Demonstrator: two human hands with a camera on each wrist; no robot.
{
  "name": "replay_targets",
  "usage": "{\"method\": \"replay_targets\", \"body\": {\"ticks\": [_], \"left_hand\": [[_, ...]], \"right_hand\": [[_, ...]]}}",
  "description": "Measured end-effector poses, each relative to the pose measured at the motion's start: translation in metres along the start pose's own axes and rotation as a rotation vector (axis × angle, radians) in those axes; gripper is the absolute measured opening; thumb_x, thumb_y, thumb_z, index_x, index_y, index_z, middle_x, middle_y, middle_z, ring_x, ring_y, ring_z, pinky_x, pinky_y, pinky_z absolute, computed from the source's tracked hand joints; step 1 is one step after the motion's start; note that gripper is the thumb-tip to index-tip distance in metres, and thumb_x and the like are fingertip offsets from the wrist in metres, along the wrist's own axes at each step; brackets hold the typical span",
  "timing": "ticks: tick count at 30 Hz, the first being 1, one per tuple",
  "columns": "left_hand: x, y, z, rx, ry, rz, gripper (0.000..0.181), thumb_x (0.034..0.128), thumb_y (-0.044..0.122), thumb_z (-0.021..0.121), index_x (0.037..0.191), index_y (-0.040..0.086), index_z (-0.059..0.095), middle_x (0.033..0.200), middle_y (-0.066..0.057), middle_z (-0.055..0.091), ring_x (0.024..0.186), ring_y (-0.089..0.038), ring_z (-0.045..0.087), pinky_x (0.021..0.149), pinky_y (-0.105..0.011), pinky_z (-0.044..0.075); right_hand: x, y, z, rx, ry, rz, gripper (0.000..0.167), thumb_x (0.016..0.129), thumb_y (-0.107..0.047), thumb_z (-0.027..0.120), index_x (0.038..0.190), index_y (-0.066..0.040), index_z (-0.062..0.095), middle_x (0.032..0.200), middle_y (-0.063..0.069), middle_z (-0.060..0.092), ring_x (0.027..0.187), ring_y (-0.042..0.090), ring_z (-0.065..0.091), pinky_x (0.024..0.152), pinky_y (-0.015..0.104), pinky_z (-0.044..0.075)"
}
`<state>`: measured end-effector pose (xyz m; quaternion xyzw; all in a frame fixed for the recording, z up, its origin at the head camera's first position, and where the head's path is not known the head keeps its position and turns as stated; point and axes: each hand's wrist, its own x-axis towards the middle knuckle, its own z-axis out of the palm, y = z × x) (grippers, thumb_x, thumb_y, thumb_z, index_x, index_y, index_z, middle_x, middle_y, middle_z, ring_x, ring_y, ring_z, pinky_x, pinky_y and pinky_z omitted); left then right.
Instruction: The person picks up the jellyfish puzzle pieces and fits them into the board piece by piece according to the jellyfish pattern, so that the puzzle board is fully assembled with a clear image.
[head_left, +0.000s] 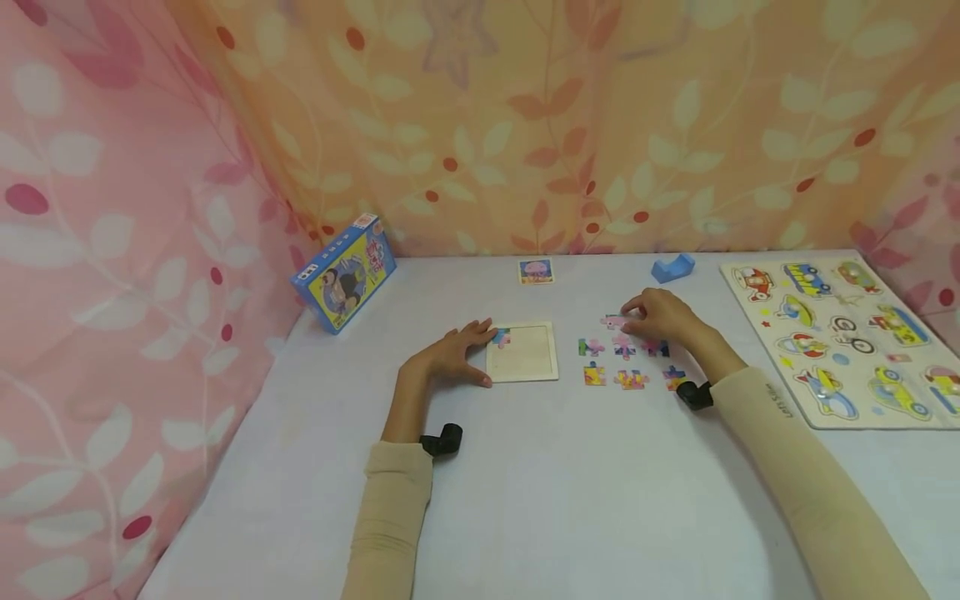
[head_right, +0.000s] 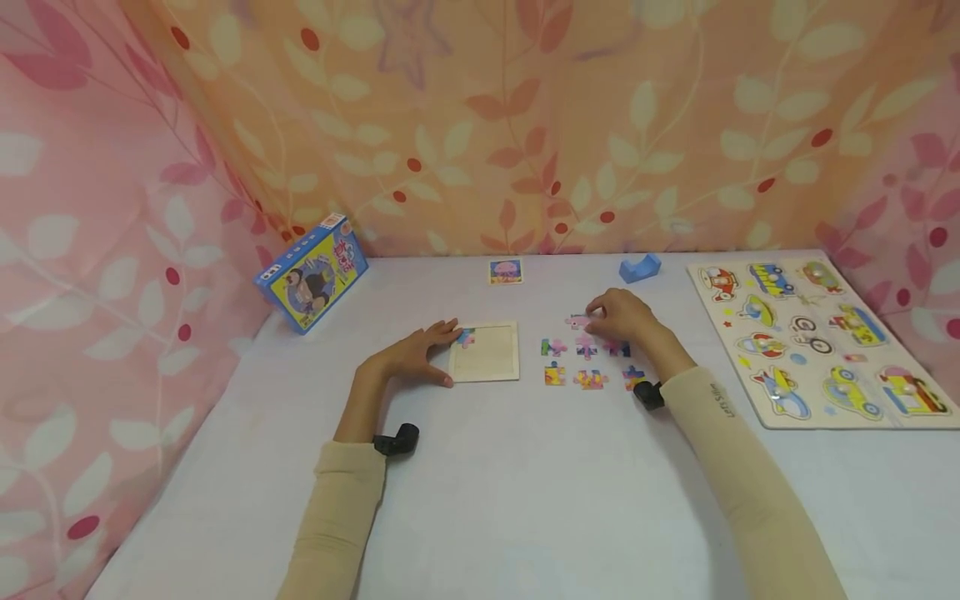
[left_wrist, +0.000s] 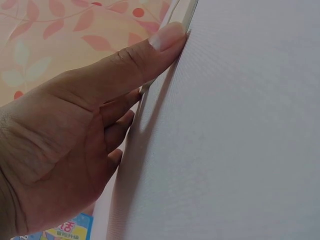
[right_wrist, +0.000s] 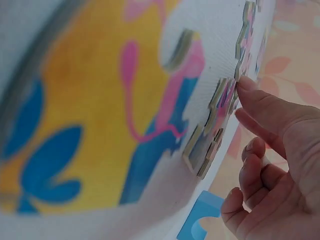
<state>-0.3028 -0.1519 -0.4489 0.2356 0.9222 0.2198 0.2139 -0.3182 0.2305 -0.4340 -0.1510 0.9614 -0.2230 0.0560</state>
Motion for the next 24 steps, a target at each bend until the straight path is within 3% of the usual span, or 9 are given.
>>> {"method": "replay_targets", "body": {"ticks": [7, 19, 24], "left_hand": [[-0.0002, 0.0008, 0.0020, -0.007, 0.013, -0.015, 0.095, 0.0675, 0.043, 0.078, 0.145, 0.030, 0.024, 0.156, 0.008, 0.007, 0.143, -0.032, 0.004, 0.114, -0.053, 0.008], [0.0014, -0.0019, 0.0028, 0.007, 0.012, 0.048, 0.092, 0.0698, 0.042, 0.077, 0.145, 0.026, 0.026, 0.155, 0.009, 0.010, 0.144, -0.016, 0.003, 0.117, -0.044, 0.004], [0.0006, -0.0020, 0.0010, 0.013, 0.008, 0.052, 0.093, 0.0700, 0.042, 0.077, 0.146, 0.025, 0.025, 0.156, 0.008, 0.010, 0.144, -0.016, 0.002, 0.117, -0.044, 0.003]], "right_hand": [[-0.0010, -0.0022, 0.0002, -0.008, -0.003, -0.007, 0.031, 0.079, -0.021, 0.070, 0.105, -0.002, 0.068, 0.069, 0.005, 0.046, 0.064, 0.018, 0.041, 0.054, 0.027, 0.030], [0.0016, -0.0012, -0.0016, -0.078, -0.014, -0.102, 0.030, 0.079, -0.020, 0.068, 0.099, 0.003, 0.065, 0.083, 0.009, 0.058, 0.076, 0.022, 0.048, 0.067, 0.032, 0.037], [0.0050, -0.0048, -0.0017, -0.138, -0.001, -0.123, 0.029, 0.079, -0.021, 0.068, 0.096, 0.001, 0.066, 0.079, 0.006, 0.057, 0.073, 0.020, 0.048, 0.064, 0.031, 0.037]]}}
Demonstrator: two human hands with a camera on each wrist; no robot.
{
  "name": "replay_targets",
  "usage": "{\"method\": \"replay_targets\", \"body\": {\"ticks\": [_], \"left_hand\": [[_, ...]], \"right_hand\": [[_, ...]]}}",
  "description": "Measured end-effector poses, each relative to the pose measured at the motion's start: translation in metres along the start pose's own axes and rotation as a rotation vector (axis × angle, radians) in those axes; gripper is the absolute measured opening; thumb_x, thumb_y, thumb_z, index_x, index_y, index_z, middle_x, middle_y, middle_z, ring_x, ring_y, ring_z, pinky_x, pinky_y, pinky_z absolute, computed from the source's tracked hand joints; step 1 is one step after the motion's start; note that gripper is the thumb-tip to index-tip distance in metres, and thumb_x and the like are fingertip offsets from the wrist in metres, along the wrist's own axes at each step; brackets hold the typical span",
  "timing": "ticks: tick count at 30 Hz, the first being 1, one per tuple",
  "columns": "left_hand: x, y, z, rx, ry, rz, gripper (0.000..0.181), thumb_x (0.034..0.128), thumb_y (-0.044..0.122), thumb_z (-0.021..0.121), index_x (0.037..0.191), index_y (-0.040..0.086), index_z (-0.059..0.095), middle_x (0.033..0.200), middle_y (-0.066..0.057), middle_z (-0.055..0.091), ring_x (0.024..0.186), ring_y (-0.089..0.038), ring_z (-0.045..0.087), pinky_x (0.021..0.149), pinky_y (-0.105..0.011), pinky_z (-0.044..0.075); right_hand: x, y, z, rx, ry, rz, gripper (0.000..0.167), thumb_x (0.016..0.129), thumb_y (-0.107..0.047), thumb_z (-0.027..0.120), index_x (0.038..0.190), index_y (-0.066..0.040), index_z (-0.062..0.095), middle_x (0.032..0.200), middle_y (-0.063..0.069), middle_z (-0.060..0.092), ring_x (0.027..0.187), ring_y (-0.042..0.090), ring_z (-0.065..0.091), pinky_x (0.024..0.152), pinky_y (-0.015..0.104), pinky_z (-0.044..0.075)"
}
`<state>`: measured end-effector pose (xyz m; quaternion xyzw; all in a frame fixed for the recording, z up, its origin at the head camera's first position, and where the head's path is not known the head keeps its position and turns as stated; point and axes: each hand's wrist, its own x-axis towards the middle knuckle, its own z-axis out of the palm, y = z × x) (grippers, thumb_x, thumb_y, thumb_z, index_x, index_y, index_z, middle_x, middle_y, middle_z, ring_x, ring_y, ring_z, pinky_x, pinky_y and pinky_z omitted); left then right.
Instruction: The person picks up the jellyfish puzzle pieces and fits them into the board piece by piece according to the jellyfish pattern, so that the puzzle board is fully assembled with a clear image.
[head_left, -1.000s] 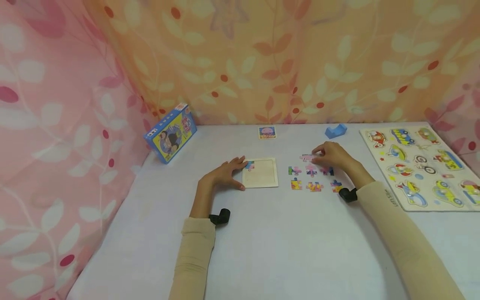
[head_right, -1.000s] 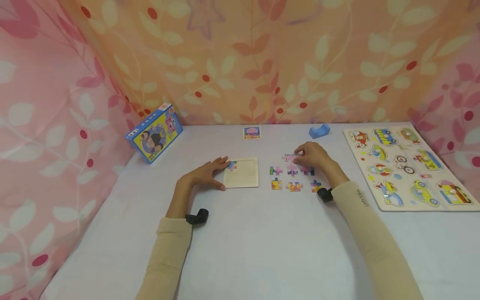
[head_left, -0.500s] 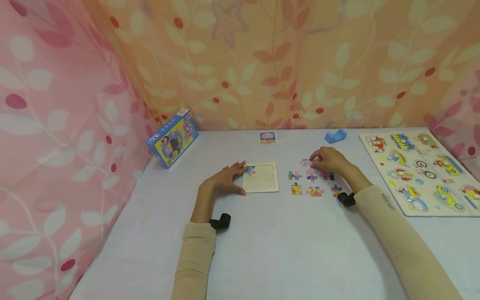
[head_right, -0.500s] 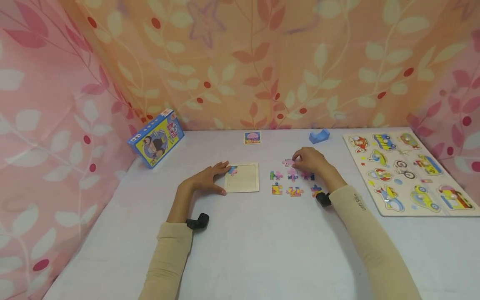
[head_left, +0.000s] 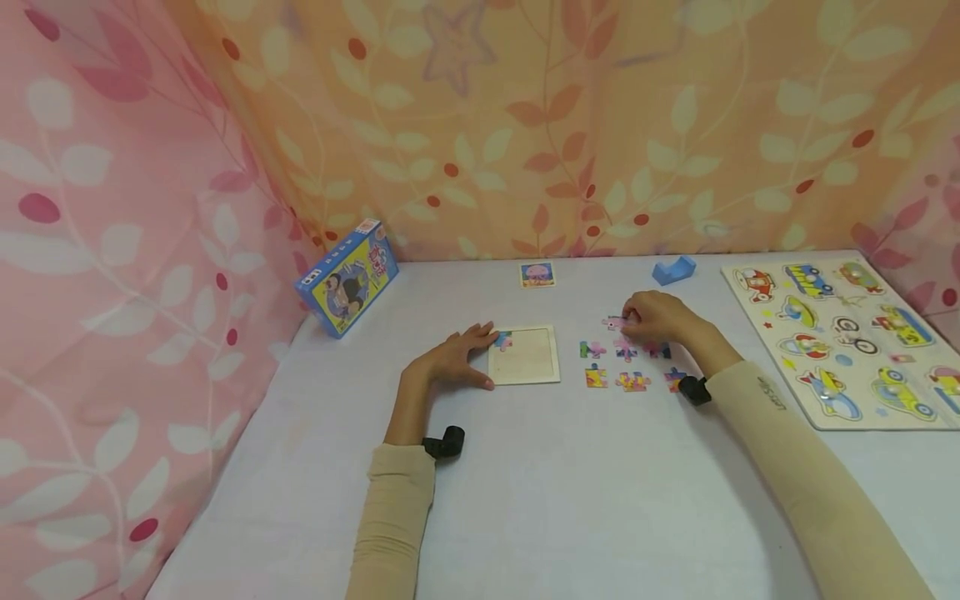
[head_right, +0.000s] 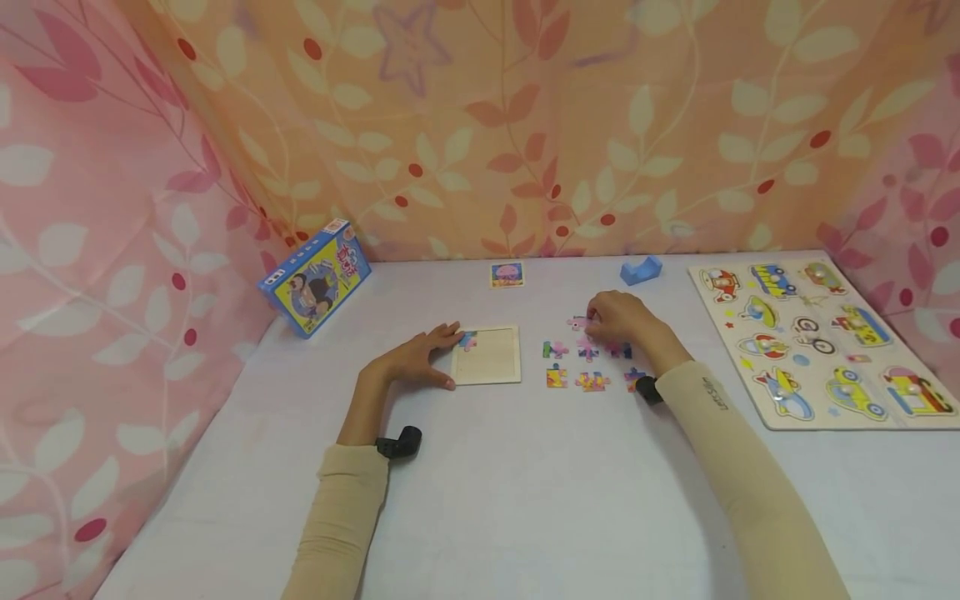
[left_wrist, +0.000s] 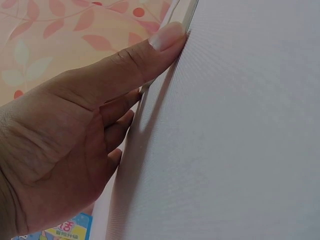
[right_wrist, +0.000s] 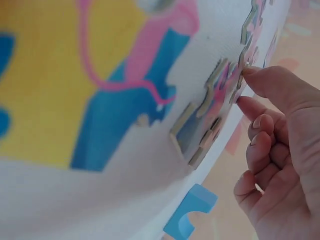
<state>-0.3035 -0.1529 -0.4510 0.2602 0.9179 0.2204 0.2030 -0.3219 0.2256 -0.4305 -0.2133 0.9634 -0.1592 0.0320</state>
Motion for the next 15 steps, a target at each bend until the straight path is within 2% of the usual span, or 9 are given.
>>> {"method": "replay_targets", "body": {"ticks": [3, 8, 15], "left_hand": [[-0.001, -0.001, 0.001, 0.001, 0.002, 0.001, 0.093, 0.0702, 0.042, 0.076, 0.146, 0.024, 0.025, 0.156, 0.007, 0.010, 0.144, -0.017, 0.002, 0.117, -0.043, 0.003], [-0.002, -0.001, 0.001, -0.006, 0.004, -0.013, 0.094, 0.0700, 0.043, 0.076, 0.146, 0.026, 0.024, 0.156, 0.007, 0.009, 0.144, -0.018, 0.003, 0.117, -0.044, 0.003], [-0.001, -0.001, 0.000, -0.025, 0.013, -0.037, 0.096, 0.0674, 0.046, 0.077, 0.146, 0.029, 0.024, 0.156, 0.006, 0.008, 0.143, -0.031, 0.005, 0.114, -0.052, 0.009]], "right_hand": [[0.005, -0.007, 0.001, -0.021, 0.006, -0.023, 0.028, 0.078, -0.020, 0.068, 0.097, 0.000, 0.066, 0.077, 0.004, 0.054, 0.072, 0.019, 0.047, 0.063, 0.030, 0.037], [0.016, -0.032, 0.003, 0.032, -0.019, -0.059, 0.029, 0.080, -0.019, 0.067, 0.101, 0.001, 0.064, 0.077, 0.006, 0.053, 0.074, 0.020, 0.047, 0.066, 0.031, 0.039], [0.034, -0.065, 0.015, 0.076, -0.049, -0.120, 0.029, 0.080, -0.020, 0.067, 0.101, 0.000, 0.065, 0.075, 0.004, 0.051, 0.073, 0.018, 0.046, 0.064, 0.029, 0.036]]}}
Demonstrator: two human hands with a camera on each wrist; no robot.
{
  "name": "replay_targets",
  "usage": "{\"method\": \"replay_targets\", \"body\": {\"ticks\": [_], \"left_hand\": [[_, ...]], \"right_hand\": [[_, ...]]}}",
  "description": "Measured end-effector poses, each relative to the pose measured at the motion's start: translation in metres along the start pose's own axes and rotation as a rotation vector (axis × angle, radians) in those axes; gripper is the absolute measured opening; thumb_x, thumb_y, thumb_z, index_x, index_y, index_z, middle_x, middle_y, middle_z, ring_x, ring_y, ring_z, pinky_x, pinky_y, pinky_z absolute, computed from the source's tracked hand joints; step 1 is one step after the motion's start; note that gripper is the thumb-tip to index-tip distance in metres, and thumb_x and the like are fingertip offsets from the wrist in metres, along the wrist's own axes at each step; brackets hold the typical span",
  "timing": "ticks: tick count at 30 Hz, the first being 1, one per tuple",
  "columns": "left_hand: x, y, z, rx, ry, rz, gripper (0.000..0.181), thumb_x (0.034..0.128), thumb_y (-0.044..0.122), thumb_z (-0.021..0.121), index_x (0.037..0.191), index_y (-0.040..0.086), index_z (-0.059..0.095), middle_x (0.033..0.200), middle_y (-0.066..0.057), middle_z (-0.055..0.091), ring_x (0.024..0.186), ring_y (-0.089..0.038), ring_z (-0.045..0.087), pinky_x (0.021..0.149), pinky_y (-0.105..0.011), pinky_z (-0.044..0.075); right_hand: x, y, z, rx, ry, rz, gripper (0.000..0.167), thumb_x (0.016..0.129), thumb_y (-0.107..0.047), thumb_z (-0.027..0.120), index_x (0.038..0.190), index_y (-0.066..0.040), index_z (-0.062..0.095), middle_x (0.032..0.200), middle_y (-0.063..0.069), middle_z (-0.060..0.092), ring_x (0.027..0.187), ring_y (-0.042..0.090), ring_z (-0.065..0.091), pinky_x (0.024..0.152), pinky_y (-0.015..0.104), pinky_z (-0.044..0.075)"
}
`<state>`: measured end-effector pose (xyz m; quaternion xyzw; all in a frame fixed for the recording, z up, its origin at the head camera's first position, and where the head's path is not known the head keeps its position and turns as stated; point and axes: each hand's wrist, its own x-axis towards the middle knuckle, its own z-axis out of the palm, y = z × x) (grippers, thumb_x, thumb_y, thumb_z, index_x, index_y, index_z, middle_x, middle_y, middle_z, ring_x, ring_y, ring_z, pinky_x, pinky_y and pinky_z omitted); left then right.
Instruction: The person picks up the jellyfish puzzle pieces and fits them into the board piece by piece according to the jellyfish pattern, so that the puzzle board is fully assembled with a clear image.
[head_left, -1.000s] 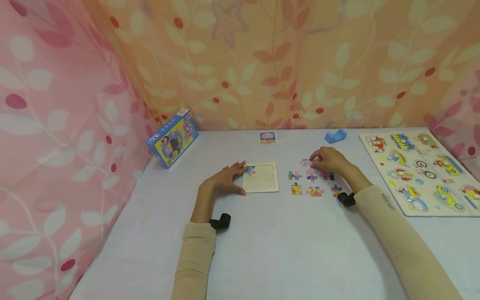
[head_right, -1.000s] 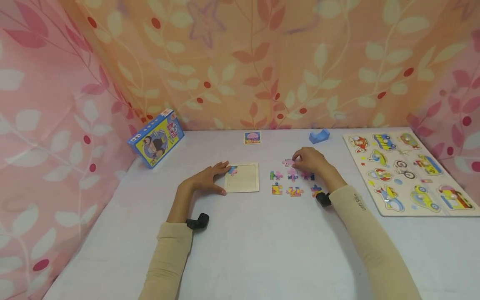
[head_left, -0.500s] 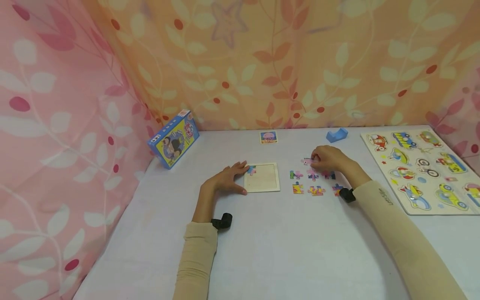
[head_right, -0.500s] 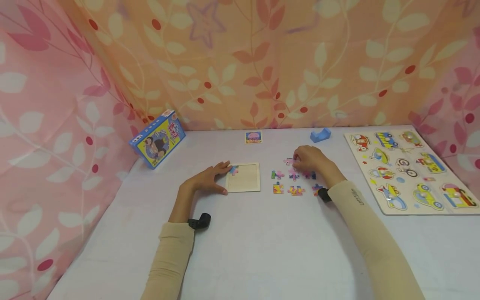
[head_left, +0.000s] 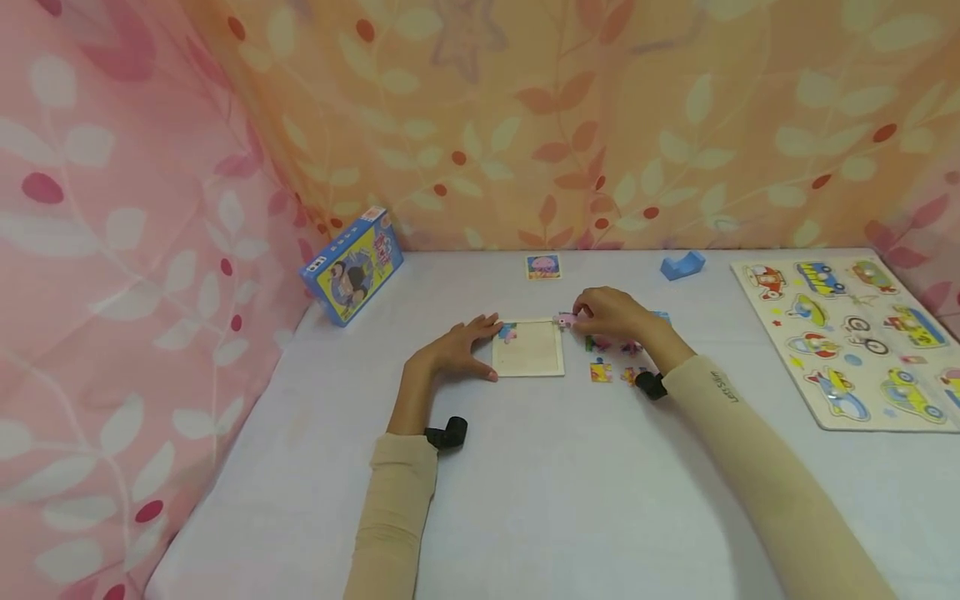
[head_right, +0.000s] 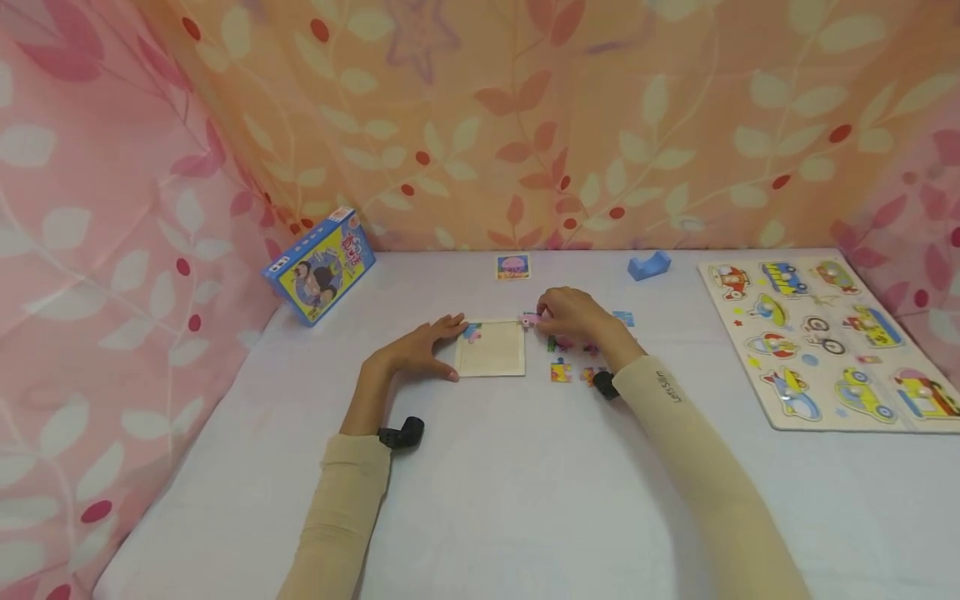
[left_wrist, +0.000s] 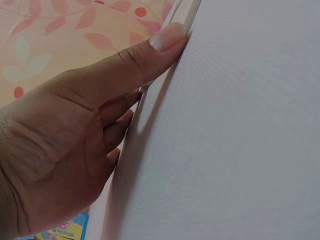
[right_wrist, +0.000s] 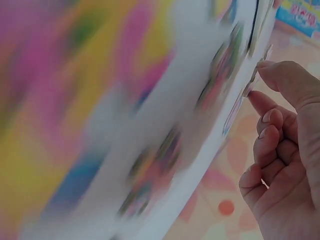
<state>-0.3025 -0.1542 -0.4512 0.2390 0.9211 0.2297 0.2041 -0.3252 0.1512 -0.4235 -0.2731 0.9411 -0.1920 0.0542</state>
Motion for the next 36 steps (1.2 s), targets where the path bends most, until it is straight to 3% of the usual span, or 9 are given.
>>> {"method": "replay_targets", "body": {"ticks": [3, 10, 25, 31, 36], "left_hand": [[0.000, -0.001, 0.001, -0.006, 0.010, 0.001, 0.096, 0.0670, 0.047, 0.077, 0.145, 0.030, 0.025, 0.156, 0.006, 0.009, 0.142, -0.034, 0.006, 0.113, -0.054, 0.011], [0.003, -0.002, -0.001, 0.002, 0.010, 0.016, 0.095, 0.0661, 0.047, 0.078, 0.145, 0.030, 0.027, 0.155, 0.010, 0.010, 0.143, -0.027, 0.006, 0.114, -0.052, 0.012], [0.002, -0.003, -0.001, -0.040, 0.015, 0.015, 0.095, 0.0636, 0.048, 0.079, 0.144, 0.030, 0.030, 0.155, 0.013, 0.011, 0.143, -0.029, 0.007, 0.113, -0.054, 0.014], [0.001, -0.003, -0.002, -0.036, 0.012, -0.007, 0.095, 0.0640, 0.049, 0.079, 0.144, 0.031, 0.030, 0.154, 0.014, 0.011, 0.143, -0.029, 0.006, 0.113, -0.055, 0.012], [0.002, -0.002, -0.002, -0.035, 0.003, -0.014, 0.096, 0.0636, 0.051, 0.078, 0.144, 0.032, 0.030, 0.155, 0.014, 0.010, 0.143, -0.030, 0.007, 0.112, -0.055, 0.014]], "right_hand": [[0.009, -0.011, 0.007, 0.012, -0.007, -0.038, 0.028, 0.080, -0.021, 0.068, 0.100, 0.000, 0.065, 0.074, 0.004, 0.050, 0.071, 0.017, 0.046, 0.063, 0.028, 0.035], [0.023, -0.028, 0.020, 0.000, -0.036, -0.081, 0.027, 0.080, -0.022, 0.069, 0.098, -0.002, 0.067, 0.075, 0.002, 0.053, 0.073, 0.017, 0.047, 0.065, 0.029, 0.036], [0.038, -0.043, 0.026, -0.066, -0.013, -0.125, 0.023, 0.082, -0.018, 0.067, 0.098, -0.002, 0.068, 0.085, 0.007, 0.063, 0.075, 0.020, 0.052, 0.070, 0.034, 0.046], [0.040, -0.038, 0.025, 0.048, -0.040, -0.095, 0.035, 0.083, -0.024, 0.068, 0.113, -0.007, 0.066, 0.078, 0.006, 0.054, 0.070, 0.019, 0.044, 0.060, 0.029, 0.037], [0.043, -0.032, 0.027, 0.112, -0.095, -0.132, 0.039, 0.082, -0.022, 0.069, 0.118, -0.010, 0.063, 0.077, 0.007, 0.051, 0.066, 0.017, 0.037, 0.057, 0.025, 0.030]]}}
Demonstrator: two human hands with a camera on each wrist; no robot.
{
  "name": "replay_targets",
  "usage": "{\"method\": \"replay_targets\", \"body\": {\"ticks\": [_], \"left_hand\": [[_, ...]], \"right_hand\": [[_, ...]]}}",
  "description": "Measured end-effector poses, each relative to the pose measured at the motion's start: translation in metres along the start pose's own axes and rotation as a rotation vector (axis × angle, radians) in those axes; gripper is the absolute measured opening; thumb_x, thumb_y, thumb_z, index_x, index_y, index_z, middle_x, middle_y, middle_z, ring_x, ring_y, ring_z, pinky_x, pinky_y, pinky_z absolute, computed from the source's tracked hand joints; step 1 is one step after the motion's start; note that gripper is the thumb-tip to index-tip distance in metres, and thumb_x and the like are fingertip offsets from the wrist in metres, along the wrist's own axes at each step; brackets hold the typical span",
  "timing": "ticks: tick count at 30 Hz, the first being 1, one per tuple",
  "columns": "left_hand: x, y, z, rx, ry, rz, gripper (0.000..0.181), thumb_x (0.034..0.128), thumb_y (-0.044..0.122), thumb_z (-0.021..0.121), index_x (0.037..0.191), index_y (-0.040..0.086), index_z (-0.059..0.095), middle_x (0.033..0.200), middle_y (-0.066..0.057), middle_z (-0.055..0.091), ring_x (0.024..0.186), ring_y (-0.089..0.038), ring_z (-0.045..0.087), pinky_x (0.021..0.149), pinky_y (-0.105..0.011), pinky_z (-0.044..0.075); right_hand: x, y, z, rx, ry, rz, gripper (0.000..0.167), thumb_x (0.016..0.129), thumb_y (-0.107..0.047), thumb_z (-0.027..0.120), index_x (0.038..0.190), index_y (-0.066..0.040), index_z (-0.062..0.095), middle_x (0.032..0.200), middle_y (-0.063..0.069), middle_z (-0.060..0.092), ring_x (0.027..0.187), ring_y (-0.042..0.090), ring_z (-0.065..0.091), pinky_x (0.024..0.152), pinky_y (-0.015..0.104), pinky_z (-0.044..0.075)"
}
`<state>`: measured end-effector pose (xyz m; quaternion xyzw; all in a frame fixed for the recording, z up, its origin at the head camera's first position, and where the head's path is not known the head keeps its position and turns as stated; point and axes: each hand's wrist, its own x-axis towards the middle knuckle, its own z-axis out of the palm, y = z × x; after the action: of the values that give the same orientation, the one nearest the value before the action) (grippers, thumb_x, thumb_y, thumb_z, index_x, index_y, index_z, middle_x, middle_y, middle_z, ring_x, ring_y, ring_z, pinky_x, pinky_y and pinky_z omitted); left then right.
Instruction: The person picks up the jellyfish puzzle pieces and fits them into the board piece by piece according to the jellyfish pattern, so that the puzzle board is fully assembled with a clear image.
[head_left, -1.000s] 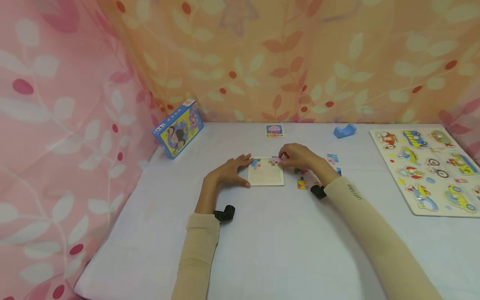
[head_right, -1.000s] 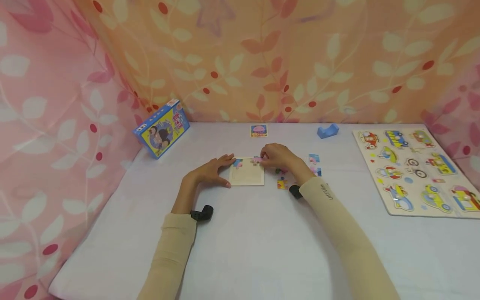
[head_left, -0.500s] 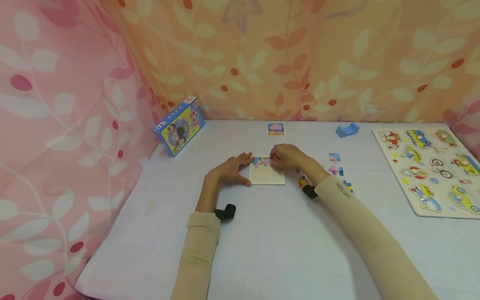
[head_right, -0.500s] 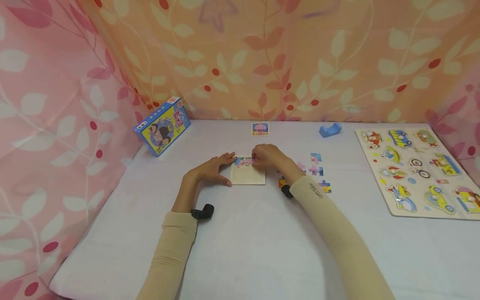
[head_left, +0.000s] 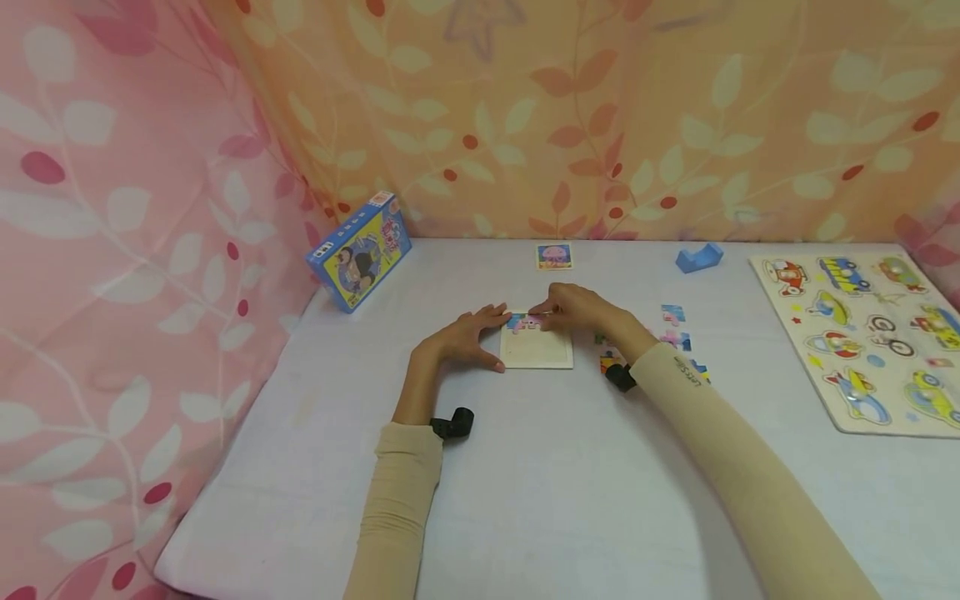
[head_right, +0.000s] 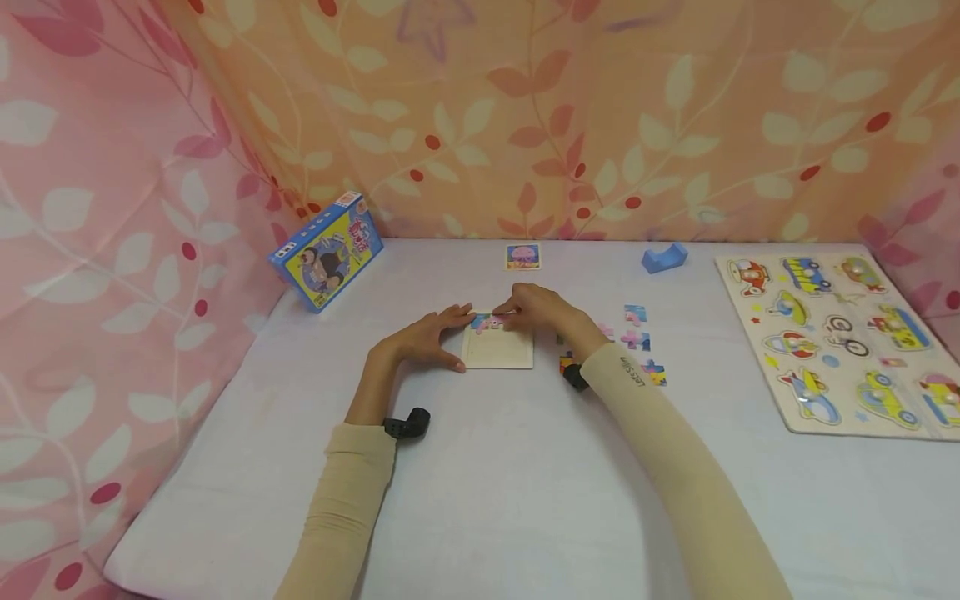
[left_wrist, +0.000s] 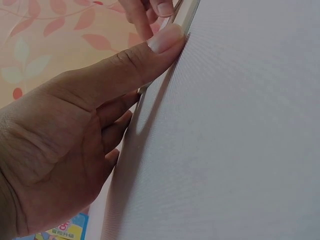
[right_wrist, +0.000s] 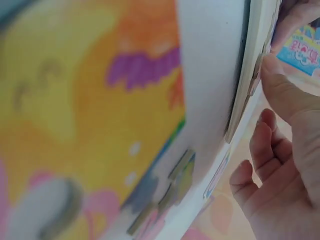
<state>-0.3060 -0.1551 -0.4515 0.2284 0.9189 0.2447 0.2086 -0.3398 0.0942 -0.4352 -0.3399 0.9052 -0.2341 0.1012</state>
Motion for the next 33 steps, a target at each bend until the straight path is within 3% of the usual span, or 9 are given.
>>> {"method": "replay_targets", "body": {"ticks": [9, 15, 19, 23, 28, 33], "left_hand": [[0.000, 0.001, -0.002, 0.013, 0.007, 0.024, 0.096, 0.0630, 0.050, 0.079, 0.144, 0.031, 0.029, 0.155, 0.013, 0.011, 0.144, -0.025, 0.006, 0.113, -0.055, 0.012], [0.000, 0.001, -0.002, 0.009, 0.011, 0.007, 0.096, 0.0635, 0.051, 0.078, 0.144, 0.032, 0.029, 0.154, 0.015, 0.010, 0.142, -0.033, 0.009, 0.112, -0.055, 0.016], [0.001, 0.001, -0.002, 0.012, 0.009, 0.017, 0.097, 0.0631, 0.051, 0.078, 0.144, 0.030, 0.029, 0.155, 0.013, 0.010, 0.142, -0.034, 0.008, 0.112, -0.055, 0.016], [0.001, 0.002, -0.003, 0.009, 0.009, 0.017, 0.097, 0.0628, 0.051, 0.079, 0.144, 0.030, 0.029, 0.155, 0.014, 0.011, 0.143, -0.032, 0.008, 0.112, -0.054, 0.016], [0.001, 0.002, -0.002, 0.002, 0.002, 0.019, 0.096, 0.0631, 0.049, 0.079, 0.144, 0.031, 0.030, 0.155, 0.013, 0.011, 0.143, -0.028, 0.008, 0.113, -0.053, 0.016], [0.002, 0.000, 0.000, 0.017, -0.010, 0.035, 0.092, 0.0648, 0.046, 0.079, 0.142, 0.031, 0.033, 0.155, 0.010, 0.013, 0.144, -0.024, 0.008, 0.114, -0.050, 0.015]], "right_hand": [[0.004, 0.001, -0.003, 0.017, -0.029, -0.038, 0.037, 0.080, -0.019, 0.070, 0.115, -0.009, 0.063, 0.077, 0.007, 0.052, 0.065, 0.016, 0.036, 0.058, 0.025, 0.029], [0.008, -0.008, -0.004, -0.139, -0.030, -0.006, 0.036, 0.078, -0.023, 0.072, 0.112, -0.014, 0.065, 0.078, 0.005, 0.053, 0.066, 0.016, 0.040, 0.056, 0.024, 0.028], [0.010, -0.015, -0.005, -0.194, -0.024, 0.045, 0.032, 0.075, -0.023, 0.075, 0.106, -0.013, 0.069, 0.085, 0.005, 0.062, 0.073, 0.017, 0.050, 0.061, 0.028, 0.037], [0.013, -0.014, -0.005, -0.160, -0.037, 0.069, 0.029, 0.078, -0.023, 0.073, 0.105, -0.013, 0.070, 0.090, 0.006, 0.066, 0.077, 0.017, 0.053, 0.066, 0.031, 0.042], [0.011, -0.003, -0.001, 0.006, -0.075, 0.106, 0.033, 0.080, -0.021, 0.070, 0.111, -0.012, 0.065, 0.088, 0.009, 0.062, 0.071, 0.016, 0.044, 0.062, 0.026, 0.034], [0.009, 0.001, 0.003, 0.079, -0.052, 0.045, 0.035, 0.079, -0.018, 0.071, 0.113, -0.009, 0.063, 0.078, 0.010, 0.058, 0.064, 0.015, 0.036, 0.058, 0.025, 0.029]]}}
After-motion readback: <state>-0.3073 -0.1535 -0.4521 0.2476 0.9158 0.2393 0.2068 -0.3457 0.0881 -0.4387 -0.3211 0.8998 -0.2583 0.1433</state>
